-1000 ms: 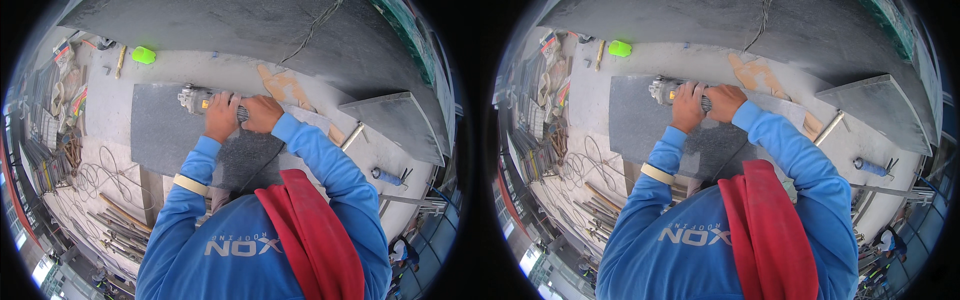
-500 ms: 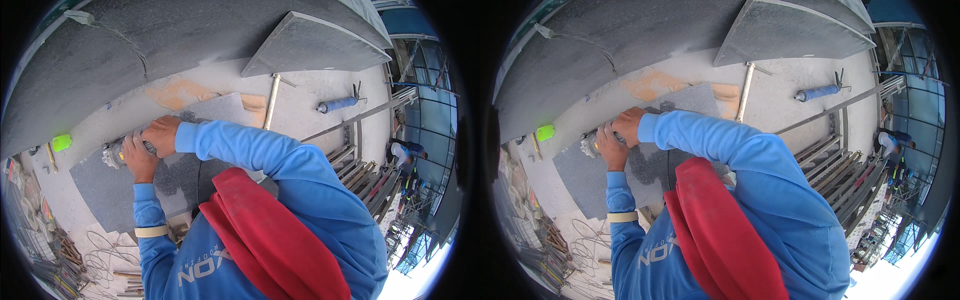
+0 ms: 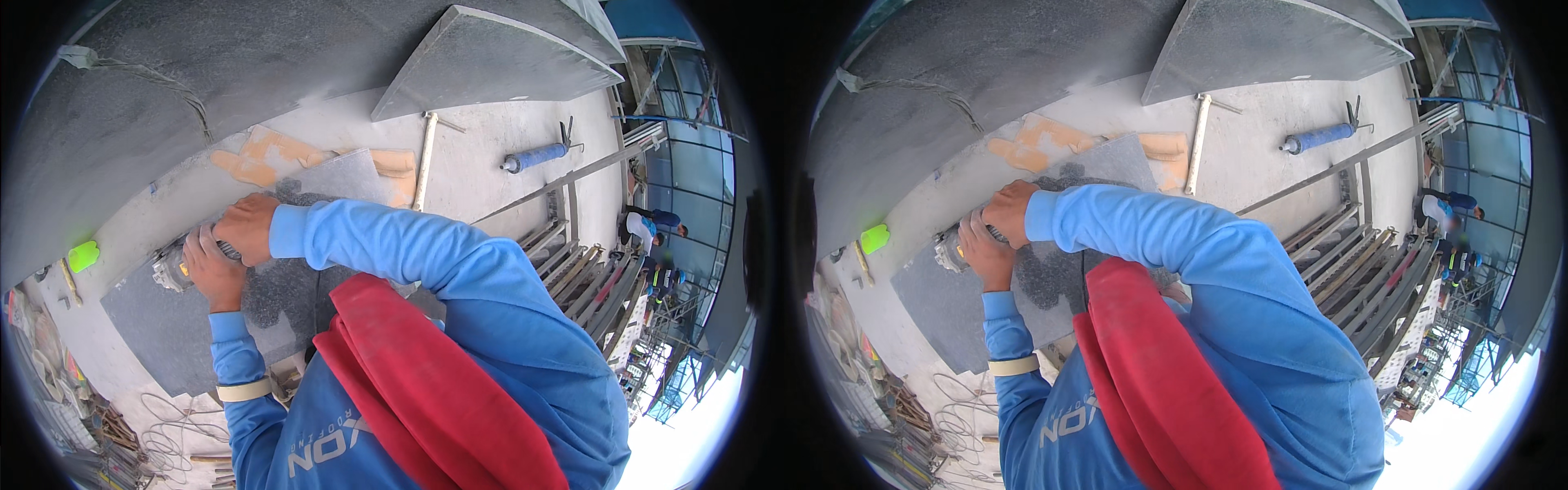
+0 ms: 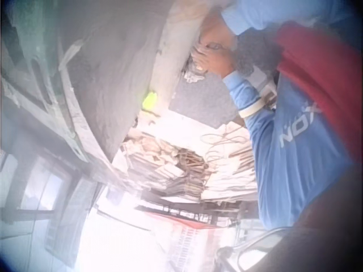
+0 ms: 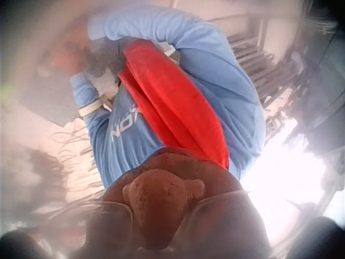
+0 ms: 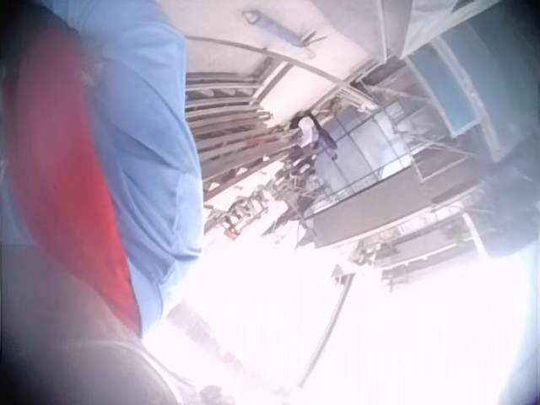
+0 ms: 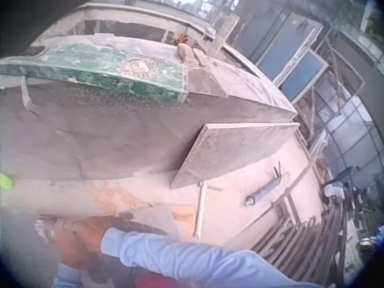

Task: The person uses an angle grinder to cut a dark stone slab on a rooftop construction site. The person holds the tool with both hands and guides it along the slab surface, generating dust. Other workers are visible nearby.

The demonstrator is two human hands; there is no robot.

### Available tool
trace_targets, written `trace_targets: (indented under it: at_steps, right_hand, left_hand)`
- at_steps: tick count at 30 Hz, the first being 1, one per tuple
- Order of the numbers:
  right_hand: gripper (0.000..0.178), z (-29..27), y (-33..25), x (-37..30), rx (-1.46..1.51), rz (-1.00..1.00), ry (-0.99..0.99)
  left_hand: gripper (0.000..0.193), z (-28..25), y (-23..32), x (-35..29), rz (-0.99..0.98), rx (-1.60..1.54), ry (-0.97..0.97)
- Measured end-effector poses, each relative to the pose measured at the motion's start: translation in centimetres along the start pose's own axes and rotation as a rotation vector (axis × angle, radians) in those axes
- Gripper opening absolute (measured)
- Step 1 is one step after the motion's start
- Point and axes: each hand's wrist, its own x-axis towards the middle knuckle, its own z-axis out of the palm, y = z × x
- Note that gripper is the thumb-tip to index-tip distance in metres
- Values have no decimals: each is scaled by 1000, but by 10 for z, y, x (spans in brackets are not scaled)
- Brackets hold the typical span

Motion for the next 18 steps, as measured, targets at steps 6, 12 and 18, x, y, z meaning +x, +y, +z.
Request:
trace_targets:
  at_steps: [6,12,18]
  right_hand:
    - [29,31,-11,34,-2,-39,132]
    - [23,44,-18,56,51,4,42]
    - [20,35,-11,35,63,-11,112]
  left_hand:
    - [68,-6,-43,-10,-19,47,-89]
    - [67,-6,-65,-16,19,87,-96]
    - [63,-7,-47,-11,28,93,-140]
